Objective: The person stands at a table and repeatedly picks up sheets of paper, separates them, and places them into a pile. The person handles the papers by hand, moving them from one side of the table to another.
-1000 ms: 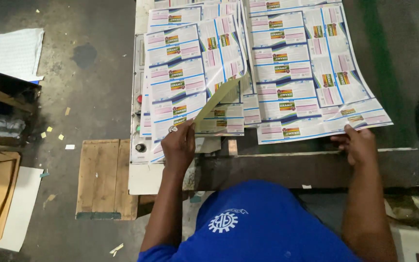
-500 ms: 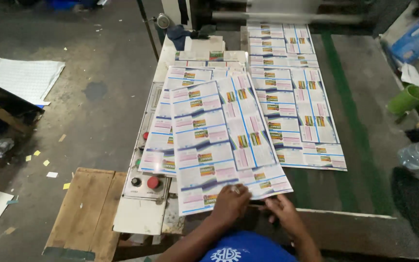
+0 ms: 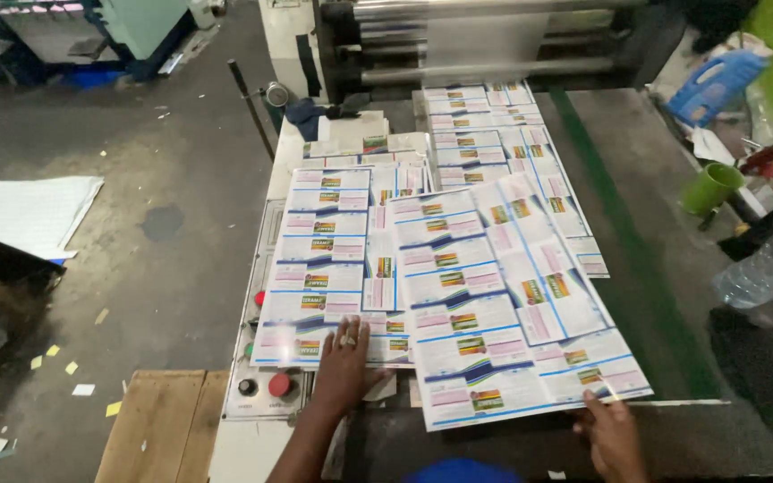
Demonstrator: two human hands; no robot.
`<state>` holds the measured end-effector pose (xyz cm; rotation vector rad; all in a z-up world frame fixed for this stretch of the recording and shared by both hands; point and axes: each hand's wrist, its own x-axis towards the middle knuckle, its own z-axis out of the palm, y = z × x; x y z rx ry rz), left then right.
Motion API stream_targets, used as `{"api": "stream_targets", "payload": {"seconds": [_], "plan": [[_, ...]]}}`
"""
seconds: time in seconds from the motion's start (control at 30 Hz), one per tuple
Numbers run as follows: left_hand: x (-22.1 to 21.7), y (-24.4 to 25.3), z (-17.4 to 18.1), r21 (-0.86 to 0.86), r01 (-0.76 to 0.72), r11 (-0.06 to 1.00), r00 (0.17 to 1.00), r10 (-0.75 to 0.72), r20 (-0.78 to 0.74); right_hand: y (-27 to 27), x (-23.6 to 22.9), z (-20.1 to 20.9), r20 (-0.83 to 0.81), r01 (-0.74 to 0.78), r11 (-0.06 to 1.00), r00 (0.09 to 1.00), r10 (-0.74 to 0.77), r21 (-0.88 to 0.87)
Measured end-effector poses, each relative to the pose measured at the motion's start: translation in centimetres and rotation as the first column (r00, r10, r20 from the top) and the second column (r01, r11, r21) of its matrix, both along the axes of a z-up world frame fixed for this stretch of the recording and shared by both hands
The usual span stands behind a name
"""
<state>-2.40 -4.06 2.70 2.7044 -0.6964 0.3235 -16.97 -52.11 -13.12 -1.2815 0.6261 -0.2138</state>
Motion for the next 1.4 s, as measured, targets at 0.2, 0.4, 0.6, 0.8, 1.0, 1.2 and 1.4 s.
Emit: {"api": "stream_targets", "payload": {"seconds": [0.2, 0.4, 0.6, 0.8, 1.0, 1.2, 1.4], "plan": [[1.7, 3.2, -4.0, 0.241, 0.046, 0.969, 0.988, -0.008, -0.156, -4.8, -2.9, 0.1, -0.156, 0.09, 0.994, 0.983, -0.098, -0.059], [3.1, 4.7, -2.2, 0.114, 0.069, 0.991, 0.979, -0.045, -0.201, -10.7, -5.5, -2.3, -0.334, 0.088, 0.989, 0.935, -0.123, -0.116], [3.3, 4.9, 3.2, -0.155, 0.007, 0.988, 0.999, -0.013, -0.035, -15.2, -8.0, -6.0, -0.257, 0.052, 0.991, 0.963, -0.084, -0.127], [3.2, 5.8, 1.6, 0.032, 0.145, 0.989, 0.958, -0.132, -0.255, -16.9, -8.5, -7.0, -0.308, 0.037, 0.995, 0.949, -0.066, -0.097], [0.8, 5.6, 3.5, 0.036, -0.008, 0.999, 0.973, 0.016, -0.229, -7.5, -10.3, 2.2, -0.198, 0.095, 0.969, 0.97, -0.142, -0.227], [-0.7, 5.5, 1.9, -0.173, -0.195, 0.965, 0.977, 0.177, -0.117, -5.6, -6.8, 3.9, -0.175, 0.003, 0.986, 0.984, -0.033, -0.166], [-0.3, 4.7, 2.2, -0.091, -0.188, 0.978, 0.979, 0.179, -0.093, -3.8, 3.8, 7.8, -0.234, -0.012, 0.968, 0.971, -0.049, -0.252]]}}
